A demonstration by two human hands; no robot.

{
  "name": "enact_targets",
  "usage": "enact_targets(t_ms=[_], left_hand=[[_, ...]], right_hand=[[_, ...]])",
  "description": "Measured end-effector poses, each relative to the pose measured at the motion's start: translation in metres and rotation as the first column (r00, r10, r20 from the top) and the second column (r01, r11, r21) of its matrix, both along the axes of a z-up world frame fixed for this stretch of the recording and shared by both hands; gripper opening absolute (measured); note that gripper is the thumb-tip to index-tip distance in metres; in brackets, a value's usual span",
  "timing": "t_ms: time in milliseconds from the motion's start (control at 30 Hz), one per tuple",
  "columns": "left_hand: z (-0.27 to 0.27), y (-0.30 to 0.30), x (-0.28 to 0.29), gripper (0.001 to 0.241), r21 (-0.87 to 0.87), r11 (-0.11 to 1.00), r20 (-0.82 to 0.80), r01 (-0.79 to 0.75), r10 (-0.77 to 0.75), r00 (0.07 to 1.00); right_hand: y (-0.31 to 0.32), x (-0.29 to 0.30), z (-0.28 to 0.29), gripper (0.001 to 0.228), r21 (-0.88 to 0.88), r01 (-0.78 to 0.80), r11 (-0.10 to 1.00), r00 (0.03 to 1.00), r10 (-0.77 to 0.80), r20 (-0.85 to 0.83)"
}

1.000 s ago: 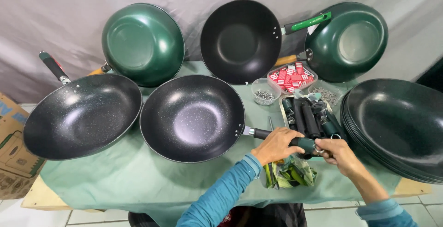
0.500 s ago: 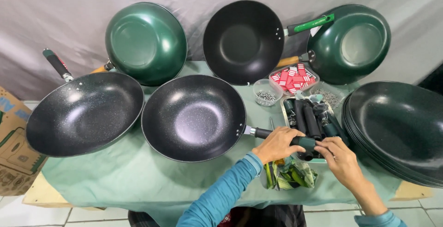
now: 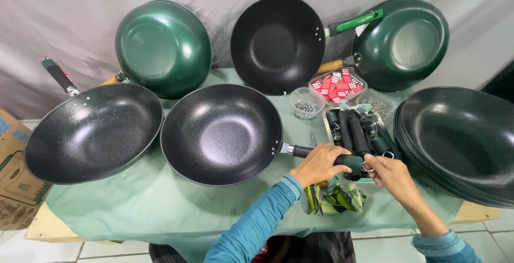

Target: Attaching handles to various pans using screws and a screwdriver on a table.

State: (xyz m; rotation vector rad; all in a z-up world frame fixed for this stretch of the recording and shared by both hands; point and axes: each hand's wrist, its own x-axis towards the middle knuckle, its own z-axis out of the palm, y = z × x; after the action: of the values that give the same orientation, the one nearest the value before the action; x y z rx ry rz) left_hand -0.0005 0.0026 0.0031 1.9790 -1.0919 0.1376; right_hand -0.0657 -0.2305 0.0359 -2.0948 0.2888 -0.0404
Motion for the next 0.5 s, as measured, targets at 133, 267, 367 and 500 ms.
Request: enact_targets(t_ms=[133,267,367,500], left_hand=[[0.006,0.004,-0.001,0.05,-0.024,1.0,0.022,-0.007,0.008,1.0],[0.002,0.001,0.0,0.051,-0.035,0.999,0.055,-0.009,0.011,0.998],[-0.001,0.0,-0.002,0.051,-0.048,0.999,0.053,-0.016,0.018,0.998],[-0.001,-0.001,0.002,0.051,-0.044,0.999,0.073,-0.018,0.021,0.997]], right_hand=[[0.01,-0.012,0.007,0.053,-0.411,0.022,0.911,1.0,-0.013,0.024],[-0.011,0.004,-0.022,0.052,0.015,0.032,0.999,0.999,-0.032,-0.009],[-0.013,0.006,-0.03,0.048,0.223,0.019,0.975,1.0,-0.021,0.01],[-0.013,0.011,-0.031,0.049,0.367,0.057,0.929,0.998,-0.049,-0.031]])
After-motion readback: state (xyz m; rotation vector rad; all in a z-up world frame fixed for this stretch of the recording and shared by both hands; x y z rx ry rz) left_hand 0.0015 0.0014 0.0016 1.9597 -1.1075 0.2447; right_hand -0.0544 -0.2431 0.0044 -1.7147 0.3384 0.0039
